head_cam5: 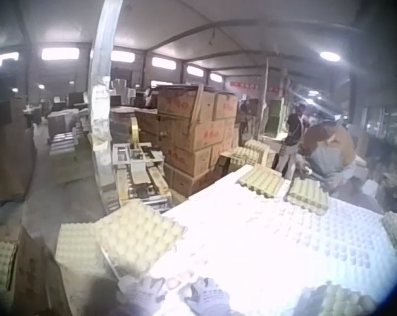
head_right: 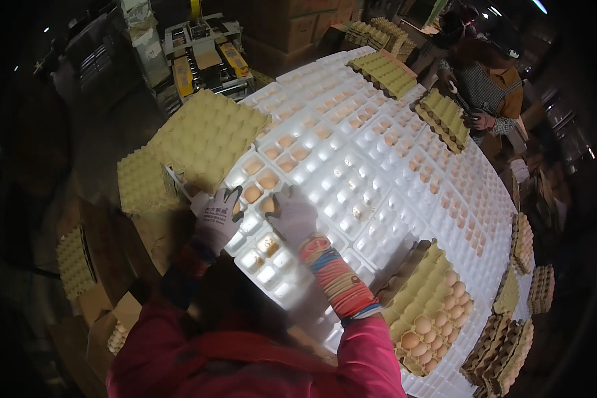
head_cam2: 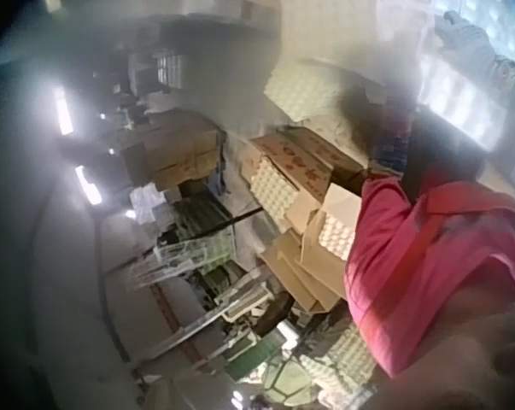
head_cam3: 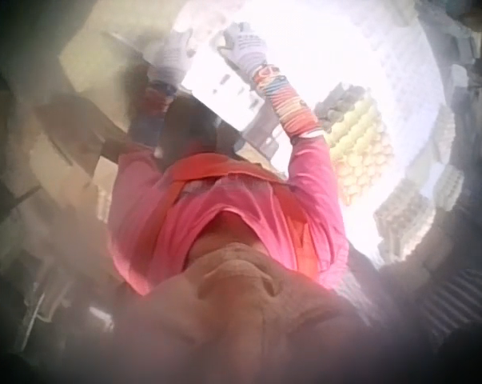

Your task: The person places eggs into egg cartons on a table in an industrial warehouse setting.

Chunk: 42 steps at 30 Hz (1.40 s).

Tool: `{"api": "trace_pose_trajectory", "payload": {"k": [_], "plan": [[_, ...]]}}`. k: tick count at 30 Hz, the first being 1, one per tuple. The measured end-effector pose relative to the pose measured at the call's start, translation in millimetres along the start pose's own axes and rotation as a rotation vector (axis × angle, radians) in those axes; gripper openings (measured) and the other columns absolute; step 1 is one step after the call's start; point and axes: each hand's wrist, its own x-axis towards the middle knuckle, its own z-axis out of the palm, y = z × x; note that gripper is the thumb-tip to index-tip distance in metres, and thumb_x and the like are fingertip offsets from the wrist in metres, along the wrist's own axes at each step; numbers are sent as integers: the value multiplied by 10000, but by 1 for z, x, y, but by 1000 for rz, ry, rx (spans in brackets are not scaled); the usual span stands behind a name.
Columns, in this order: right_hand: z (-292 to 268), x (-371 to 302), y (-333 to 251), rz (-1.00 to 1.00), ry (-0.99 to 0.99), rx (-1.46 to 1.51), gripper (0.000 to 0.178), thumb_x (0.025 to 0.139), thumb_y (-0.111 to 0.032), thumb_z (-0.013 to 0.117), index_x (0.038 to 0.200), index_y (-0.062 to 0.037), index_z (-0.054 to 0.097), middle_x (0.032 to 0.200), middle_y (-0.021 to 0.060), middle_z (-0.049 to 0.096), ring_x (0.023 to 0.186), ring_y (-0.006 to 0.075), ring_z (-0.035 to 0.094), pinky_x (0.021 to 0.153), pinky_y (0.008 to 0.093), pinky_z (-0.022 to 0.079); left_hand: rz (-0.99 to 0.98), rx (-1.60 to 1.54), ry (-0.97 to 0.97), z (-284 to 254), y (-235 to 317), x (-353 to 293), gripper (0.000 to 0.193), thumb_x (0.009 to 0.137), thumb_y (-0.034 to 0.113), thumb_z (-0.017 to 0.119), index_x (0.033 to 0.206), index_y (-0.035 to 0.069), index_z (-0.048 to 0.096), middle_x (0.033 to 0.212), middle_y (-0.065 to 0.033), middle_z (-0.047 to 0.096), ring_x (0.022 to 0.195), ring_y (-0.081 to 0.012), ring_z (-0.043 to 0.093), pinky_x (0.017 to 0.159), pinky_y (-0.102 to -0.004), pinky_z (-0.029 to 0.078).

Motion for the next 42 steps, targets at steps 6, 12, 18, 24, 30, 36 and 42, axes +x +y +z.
{"api": "trace_pose_trajectory", "payload": {"k": [6,12,18,24,30,36,42], "plan": [[25,30,27,37,79,212,439,862,-311,598,1284,-207,531,1199,121,565,978,342,635,853,439,506,-11,-239,36,14,-7,-4,497,817,299,684,1276,143,573,1188,-89,541,1033,-301,579,851,-390,501],[18,40,16,-41,63,179,344,848,-338,629,1139,-155,610,1088,130,613,938,341,638,844,448,499,167,-218,129,40,2,-16,368,809,257,694,1144,116,636,1183,-97,541,1096,-301,514,914,-405,456],[21,45,13,131,109,269,312,855,-338,630,1067,-112,660,1024,129,656,905,334,651,834,418,508,327,-251,279,55,-4,-10,407,775,262,719,1162,152,656,1231,-112,536,1113,-319,506,937,-447,428],[28,34,49,639,309,1426,216,912,-211,635,1039,-40,673,809,53,634,646,154,599,513,290,490,435,11,59,18,13,52,188,857,214,572,1009,220,683,1142,-86,574,1031,-281,556,872,-429,423],[34,20,28,654,482,1574,229,903,-184,637,1097,-60,633,869,60,622,700,153,592,543,277,500,882,611,-415,35,43,125,175,898,226,536,993,199,680,1062,-55,628,1002,-237,610,830,-447,434],[60,28,43,315,512,858,370,827,-213,687,1168,-80,636,1077,118,692,969,275,670,878,365,513,791,463,-362,46,22,130,219,881,321,562,990,158,660,961,-53,640,932,-243,628,779,-413,462],[64,48,36,228,160,363,351,802,-262,687,1141,-178,655,1078,71,652,935,302,652,812,387,524,387,118,-257,54,9,119,222,904,297,528,992,123,635,973,-117,644,887,-304,638,745,-412,507]]}}
